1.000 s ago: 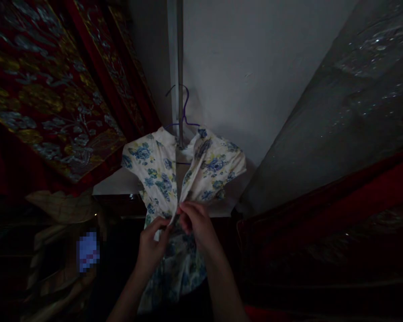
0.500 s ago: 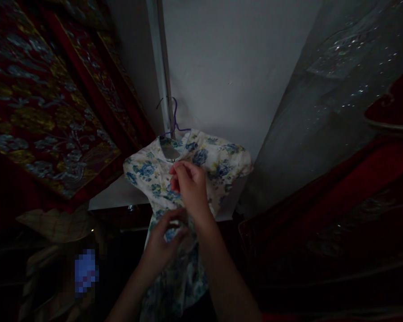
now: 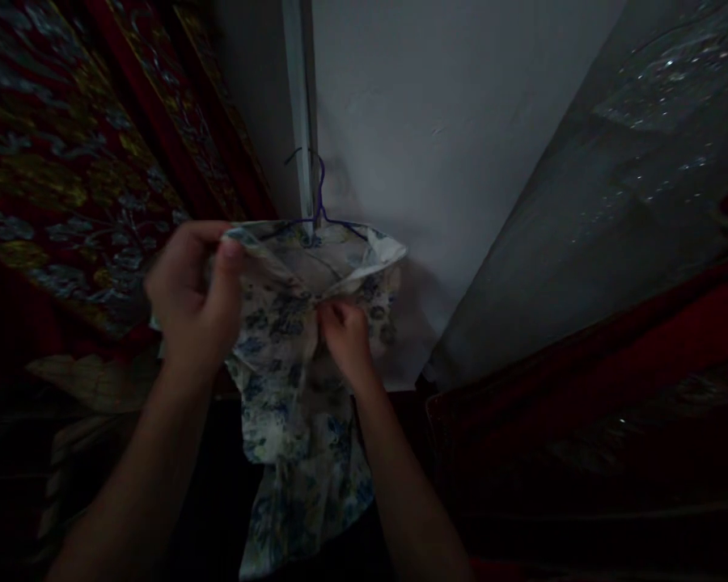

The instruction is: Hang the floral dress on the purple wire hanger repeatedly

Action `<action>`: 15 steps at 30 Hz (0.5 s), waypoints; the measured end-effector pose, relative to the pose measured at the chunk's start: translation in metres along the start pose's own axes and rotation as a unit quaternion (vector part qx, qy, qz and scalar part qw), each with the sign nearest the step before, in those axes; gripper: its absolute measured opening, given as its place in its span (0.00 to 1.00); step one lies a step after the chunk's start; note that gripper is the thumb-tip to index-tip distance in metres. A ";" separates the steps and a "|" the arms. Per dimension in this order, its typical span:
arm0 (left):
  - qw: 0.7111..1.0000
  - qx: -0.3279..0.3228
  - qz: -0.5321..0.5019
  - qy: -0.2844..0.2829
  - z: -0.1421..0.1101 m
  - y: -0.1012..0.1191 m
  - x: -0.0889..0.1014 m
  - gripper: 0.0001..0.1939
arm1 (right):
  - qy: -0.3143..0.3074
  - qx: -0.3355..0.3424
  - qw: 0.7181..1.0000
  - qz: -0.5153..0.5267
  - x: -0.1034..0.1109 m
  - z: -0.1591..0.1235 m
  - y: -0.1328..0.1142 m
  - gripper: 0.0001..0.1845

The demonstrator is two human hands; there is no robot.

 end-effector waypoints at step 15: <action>0.774 0.582 -0.246 0.040 -0.199 -0.146 0.030 0.08 | -0.058 -0.231 0.958 0.161 -0.028 -0.120 0.059 0.17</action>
Point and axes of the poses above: each hand's wrist, its own z-axis towards the middle knuckle, its own x-axis out of the back of the hand, y = z × x, the point moved 5 cm from there along z, towards the middle knuckle, and after that the axes turned 15 degrees about z, right-handed, at the moved point
